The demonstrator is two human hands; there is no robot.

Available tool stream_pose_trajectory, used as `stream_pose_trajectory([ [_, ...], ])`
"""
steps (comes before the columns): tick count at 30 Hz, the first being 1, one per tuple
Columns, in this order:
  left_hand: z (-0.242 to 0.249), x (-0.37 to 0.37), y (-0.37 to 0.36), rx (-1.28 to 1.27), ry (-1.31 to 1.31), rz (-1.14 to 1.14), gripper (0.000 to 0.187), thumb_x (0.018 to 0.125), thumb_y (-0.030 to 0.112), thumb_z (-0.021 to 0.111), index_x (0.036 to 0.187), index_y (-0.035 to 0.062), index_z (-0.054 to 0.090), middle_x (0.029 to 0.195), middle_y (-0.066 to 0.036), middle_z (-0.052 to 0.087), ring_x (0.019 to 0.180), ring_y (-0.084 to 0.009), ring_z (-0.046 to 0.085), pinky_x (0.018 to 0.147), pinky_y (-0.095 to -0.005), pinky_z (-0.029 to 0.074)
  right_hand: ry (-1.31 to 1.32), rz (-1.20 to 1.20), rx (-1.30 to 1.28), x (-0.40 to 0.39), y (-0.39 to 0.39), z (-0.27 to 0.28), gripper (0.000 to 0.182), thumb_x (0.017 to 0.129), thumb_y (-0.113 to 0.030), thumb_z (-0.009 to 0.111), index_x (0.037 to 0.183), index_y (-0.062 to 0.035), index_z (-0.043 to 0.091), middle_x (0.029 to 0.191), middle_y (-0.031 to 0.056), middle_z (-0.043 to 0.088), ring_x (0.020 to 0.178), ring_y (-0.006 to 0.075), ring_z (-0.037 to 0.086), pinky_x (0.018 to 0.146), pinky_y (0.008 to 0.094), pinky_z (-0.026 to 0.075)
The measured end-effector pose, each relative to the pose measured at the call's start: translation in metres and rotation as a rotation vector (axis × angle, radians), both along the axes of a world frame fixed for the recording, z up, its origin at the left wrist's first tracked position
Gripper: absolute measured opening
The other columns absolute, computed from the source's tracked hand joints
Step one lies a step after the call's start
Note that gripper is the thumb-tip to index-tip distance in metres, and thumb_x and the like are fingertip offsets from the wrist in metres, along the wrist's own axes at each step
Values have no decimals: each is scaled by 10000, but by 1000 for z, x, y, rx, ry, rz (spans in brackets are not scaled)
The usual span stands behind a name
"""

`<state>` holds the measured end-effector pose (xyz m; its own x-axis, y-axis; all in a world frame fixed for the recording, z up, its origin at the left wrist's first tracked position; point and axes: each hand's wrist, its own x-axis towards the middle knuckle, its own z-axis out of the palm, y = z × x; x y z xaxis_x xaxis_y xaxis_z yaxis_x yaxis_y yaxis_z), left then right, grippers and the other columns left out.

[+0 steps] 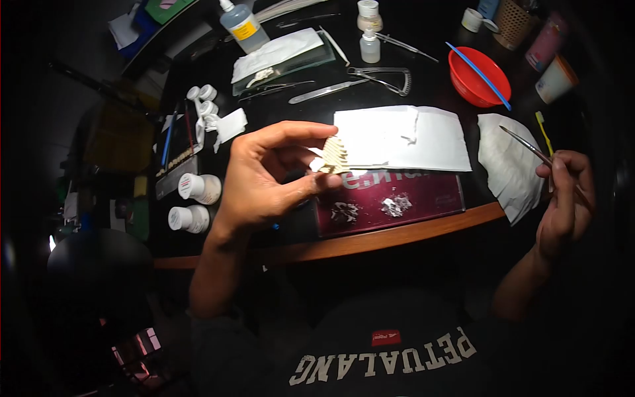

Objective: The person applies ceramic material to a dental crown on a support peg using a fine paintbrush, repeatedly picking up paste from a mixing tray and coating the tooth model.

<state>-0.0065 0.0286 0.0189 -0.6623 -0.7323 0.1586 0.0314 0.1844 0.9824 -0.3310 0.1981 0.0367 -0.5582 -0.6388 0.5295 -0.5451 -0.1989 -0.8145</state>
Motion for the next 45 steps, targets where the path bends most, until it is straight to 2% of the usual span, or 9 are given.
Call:
stream_pose_trajectory([
  [3,0,-2,1,75,31,-30,530,725,-35,837,1209,-59,622,1042,-112,695,947,-149,672,861,-289,552,-96,245,-159,54,-19,-5,221,857,-27,546,1027,77,640,782,97,650,792,191,616,833,326,467],
  [6,-5,-2,-3,10,16,-59,494,754,-74,796,1213,-67,616,1065,-132,693,963,-168,688,858,-293,573,78,453,-292,88,-46,-29,247,757,7,634,1004,24,650,753,81,643,825,219,611,807,336,477],
  [9,-5,-2,-3,6,16,-89,480,775,-115,753,1229,-75,603,1065,-138,692,965,-171,693,854,-289,579,-8,515,-434,126,-58,-47,260,699,37,682,946,-18,623,728,61,628,835,235,611,764,335,497],
  [15,-5,-3,-4,28,7,-96,495,768,-113,762,1234,-76,600,1064,-139,689,959,-170,691,847,-288,578,59,548,-376,154,-52,-42,207,678,23,722,863,-36,650,751,51,629,897,299,632,747,349,521],
  [20,-4,-3,-2,39,-15,-77,488,751,-112,781,1209,-73,618,1080,-136,684,958,-169,691,839,-286,580,112,591,-325,148,-51,-45,172,700,-5,705,856,-45,645,747,32,622,844,261,611,735,327,493],
  [23,-4,-2,-2,25,-23,-73,490,743,-120,783,1203,-72,622,1094,-134,679,964,-170,691,843,-286,581,22,566,-377,147,-47,-47,189,699,-14,698,877,-50,643,760,20,630,840,251,600,727,321,485],
  [28,-3,-3,-1,44,-32,-68,482,733,-138,773,1188,-73,628,1105,-136,674,976,-183,695,852,-288,585,-72,590,-399,143,-58,-53,215,797,-34,642,1009,-34,614,826,95,656,941,308,620,868,411,514],
  [36,-8,-7,1,59,4,-46,470,711,-149,777,1151,-88,624,1118,-161,662,965,-232,710,851,-312,605,-309,609,-479,154,-62,-78,262,774,64,657,966,-37,509,788,80,566,953,333,661,820,377,547],
  [45,-9,-8,1,77,-13,-66,462,718,-132,784,1147,-90,619,1094,-157,661,949,-214,713,837,-291,607,-250,624,-393,150,-58,-71,259,785,49,673,932,-40,479,793,94,600,998,362,682,827,410,595],
])
